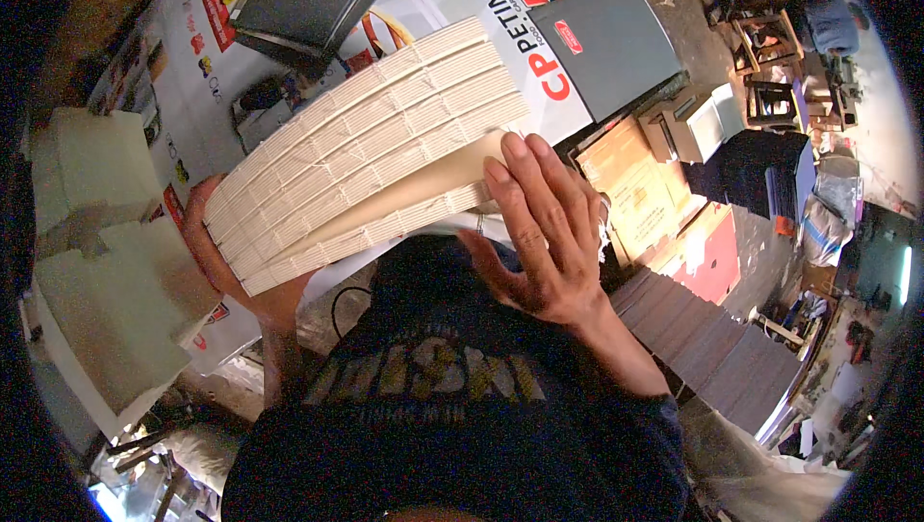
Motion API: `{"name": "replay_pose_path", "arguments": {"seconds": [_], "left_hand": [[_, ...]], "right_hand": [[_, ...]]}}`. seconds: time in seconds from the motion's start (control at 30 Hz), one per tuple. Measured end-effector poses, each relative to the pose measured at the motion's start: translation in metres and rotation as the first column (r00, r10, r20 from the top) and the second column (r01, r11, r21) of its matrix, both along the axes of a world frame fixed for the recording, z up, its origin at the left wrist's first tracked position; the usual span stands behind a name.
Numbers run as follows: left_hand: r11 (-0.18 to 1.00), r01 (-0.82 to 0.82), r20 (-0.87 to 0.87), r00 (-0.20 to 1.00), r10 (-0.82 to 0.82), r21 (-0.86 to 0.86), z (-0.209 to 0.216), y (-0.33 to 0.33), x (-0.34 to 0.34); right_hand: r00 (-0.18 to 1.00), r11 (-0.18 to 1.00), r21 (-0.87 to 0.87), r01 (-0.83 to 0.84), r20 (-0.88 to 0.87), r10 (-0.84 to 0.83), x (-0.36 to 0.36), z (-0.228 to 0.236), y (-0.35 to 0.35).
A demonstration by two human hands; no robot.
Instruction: The person aligns stacks of paper by hand, applies adhesive to the edges using a brush, and wraps paper covers around the glued spines.
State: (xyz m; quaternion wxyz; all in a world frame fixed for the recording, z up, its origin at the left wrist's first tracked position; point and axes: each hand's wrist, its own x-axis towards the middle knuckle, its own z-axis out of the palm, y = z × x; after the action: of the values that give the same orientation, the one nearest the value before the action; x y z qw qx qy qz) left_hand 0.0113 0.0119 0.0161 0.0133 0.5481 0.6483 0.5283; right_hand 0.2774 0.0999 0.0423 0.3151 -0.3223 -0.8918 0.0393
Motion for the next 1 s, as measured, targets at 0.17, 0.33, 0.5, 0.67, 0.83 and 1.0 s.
{"name": "replay_pose_path", "arguments": {"seconds": [0.17,0.33,0.5,0.67,0.83,1.0], "left_hand": [[0.998,-0.050,0.023,0.999,0.050,0.026,-0.002,-0.004,0.004],[0.999,-0.049,0.005,0.999,0.049,0.002,-0.002,-0.009,0.000],[0.996,0.035,0.113,0.993,-0.043,0.076,-0.003,-0.003,-0.002],[0.996,-0.029,0.245,0.969,0.008,0.081,-0.006,-0.005,0.006],[0.990,-0.137,0.065,0.989,0.134,0.039,-0.008,-0.004,0.007],[0.992,-0.123,0.027,0.992,0.124,-0.025,-0.007,-0.008,0.004]], "right_hand": [[0.999,1.000,-0.030,-0.002,-0.035,0.001,-0.012,0.017,0.006],[0.998,1.000,0.008,-0.017,0.062,0.016,-0.034,0.028,-0.009],[0.970,0.971,-0.040,-0.234,0.054,0.236,-0.069,0.026,-0.046],[0.939,0.939,0.058,-0.340,-0.042,0.343,-0.074,0.019,-0.043],[0.994,0.997,-0.073,-0.022,-0.107,0.014,-0.031,0.029,0.007],[0.997,0.997,-0.047,0.063,0.056,-0.061,-0.006,0.020,0.008]]}}
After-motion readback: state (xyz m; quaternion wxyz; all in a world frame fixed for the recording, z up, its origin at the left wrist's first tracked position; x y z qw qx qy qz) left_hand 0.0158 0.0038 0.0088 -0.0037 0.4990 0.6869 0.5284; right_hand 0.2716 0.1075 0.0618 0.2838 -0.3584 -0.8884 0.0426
